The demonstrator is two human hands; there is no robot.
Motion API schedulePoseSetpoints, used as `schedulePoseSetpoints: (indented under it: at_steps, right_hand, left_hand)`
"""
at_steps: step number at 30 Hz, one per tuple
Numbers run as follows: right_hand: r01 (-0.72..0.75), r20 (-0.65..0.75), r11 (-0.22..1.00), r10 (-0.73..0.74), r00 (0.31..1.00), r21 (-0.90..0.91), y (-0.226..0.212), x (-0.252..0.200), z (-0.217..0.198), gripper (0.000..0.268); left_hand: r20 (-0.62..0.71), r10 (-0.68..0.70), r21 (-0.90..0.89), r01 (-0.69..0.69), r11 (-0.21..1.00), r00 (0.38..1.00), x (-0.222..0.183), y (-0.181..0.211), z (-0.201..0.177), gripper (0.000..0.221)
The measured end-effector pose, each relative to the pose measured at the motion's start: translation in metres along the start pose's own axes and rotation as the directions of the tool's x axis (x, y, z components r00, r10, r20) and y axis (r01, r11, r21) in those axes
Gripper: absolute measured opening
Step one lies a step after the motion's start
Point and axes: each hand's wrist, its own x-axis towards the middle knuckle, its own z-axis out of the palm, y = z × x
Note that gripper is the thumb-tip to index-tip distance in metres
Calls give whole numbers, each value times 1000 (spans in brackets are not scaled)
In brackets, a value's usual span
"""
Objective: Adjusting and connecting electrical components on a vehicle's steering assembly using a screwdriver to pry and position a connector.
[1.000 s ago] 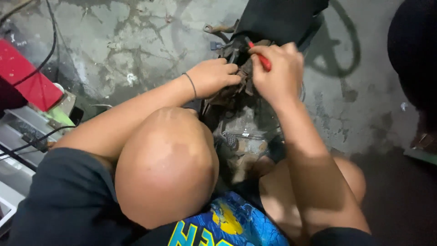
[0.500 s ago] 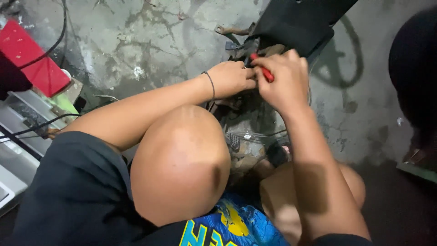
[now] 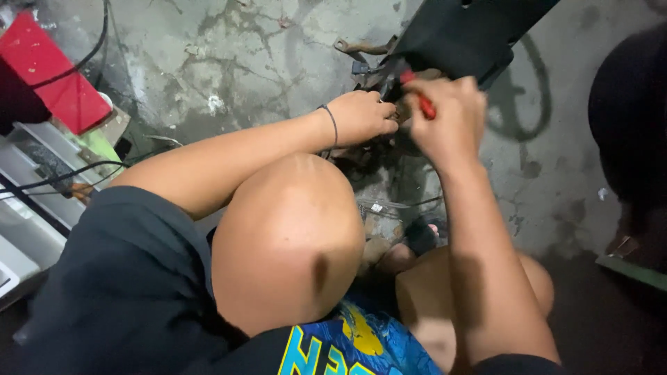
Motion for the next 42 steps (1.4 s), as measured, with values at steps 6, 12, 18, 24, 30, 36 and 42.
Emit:
schedulePoseSetpoints:
  at_steps: [6, 12, 18, 24, 30, 36, 42]
  right_hand:
    - [-29, -16, 998, 30, 999, 48, 1, 2, -5, 17]
    - [-69, -6, 994, 70, 998, 82, 8, -1, -11, 18]
    - [-192, 100, 944, 171, 980, 267, -7, -5, 0, 19]
    - [-40, -194, 973, 86, 977, 229, 2, -11, 15, 20]
    - [-301, 13, 841, 331, 944, 449, 0, -14, 6, 23]
    - [-301, 70, 773, 317, 946, 558, -2, -17, 26, 19]
    - [-447, 162, 721, 431, 888, 529, -15, -7, 6, 21]
  left_hand:
    - [1, -19, -46, 19, 999, 1000, -1, -3, 5, 24]
    - [66, -162, -348, 175, 921, 985, -7, -7, -20, 50]
    - [224, -692, -969, 236, -79, 686, -51, -29, -19, 49]
    - [699, -503, -496, -162, -853, 508, -55, -30, 0, 63]
    - [762, -458, -382, -254, -889, 458, -60, -38, 14, 48]
    - [711, -411, -404, -146, -903, 570, -66, -35, 11, 37]
    - [746, -459, -544, 45, -838, 483, -65, -37, 6, 64]
